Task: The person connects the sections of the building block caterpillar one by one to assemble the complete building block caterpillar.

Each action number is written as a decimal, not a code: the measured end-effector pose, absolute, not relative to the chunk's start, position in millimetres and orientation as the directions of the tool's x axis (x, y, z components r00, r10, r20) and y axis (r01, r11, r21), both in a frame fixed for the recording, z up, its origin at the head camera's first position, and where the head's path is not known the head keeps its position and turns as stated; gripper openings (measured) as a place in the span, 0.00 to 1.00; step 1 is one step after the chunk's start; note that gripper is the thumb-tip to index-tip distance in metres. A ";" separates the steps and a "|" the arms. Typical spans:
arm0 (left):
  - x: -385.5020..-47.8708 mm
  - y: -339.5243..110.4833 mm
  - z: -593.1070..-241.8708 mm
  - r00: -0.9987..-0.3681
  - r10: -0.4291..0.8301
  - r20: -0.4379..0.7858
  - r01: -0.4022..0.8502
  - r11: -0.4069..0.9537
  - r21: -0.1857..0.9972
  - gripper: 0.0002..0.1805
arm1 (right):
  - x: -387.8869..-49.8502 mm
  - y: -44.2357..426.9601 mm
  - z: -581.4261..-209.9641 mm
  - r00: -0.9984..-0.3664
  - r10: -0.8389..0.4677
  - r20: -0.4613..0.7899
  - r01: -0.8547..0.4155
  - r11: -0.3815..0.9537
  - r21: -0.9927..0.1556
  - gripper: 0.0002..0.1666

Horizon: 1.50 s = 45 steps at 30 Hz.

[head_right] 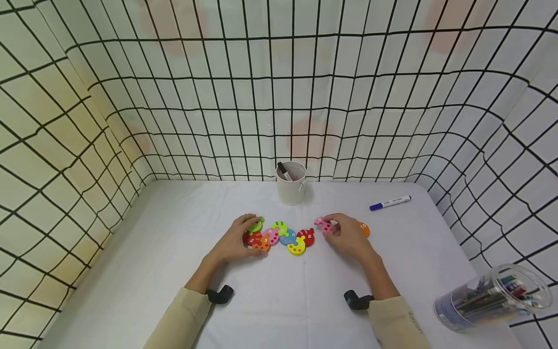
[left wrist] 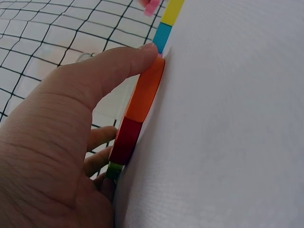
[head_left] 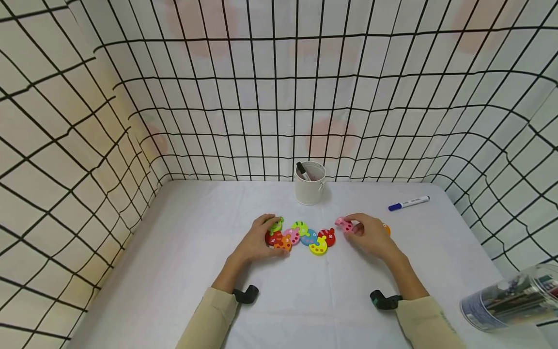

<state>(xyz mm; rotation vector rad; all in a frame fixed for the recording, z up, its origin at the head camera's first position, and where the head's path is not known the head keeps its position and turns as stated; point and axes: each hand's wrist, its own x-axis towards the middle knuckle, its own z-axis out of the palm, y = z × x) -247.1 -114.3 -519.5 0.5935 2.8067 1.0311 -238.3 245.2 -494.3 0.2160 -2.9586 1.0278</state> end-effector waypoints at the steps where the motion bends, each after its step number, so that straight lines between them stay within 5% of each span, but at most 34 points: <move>1: -247.1 -114.1 -519.7 -0.921 0.386 0.046 0.324 0.697 0.640 0.53 | -239.1 243.6 -494.9 -0.990 -0.134 0.045 -0.133 0.778 -0.614 0.27; 45: -248.6 -116.7 -520.6 -0.919 0.390 0.058 0.332 0.689 0.644 0.57 | -236.8 225.9 -496.0 -0.985 -0.170 -0.032 -0.114 0.777 -0.619 0.27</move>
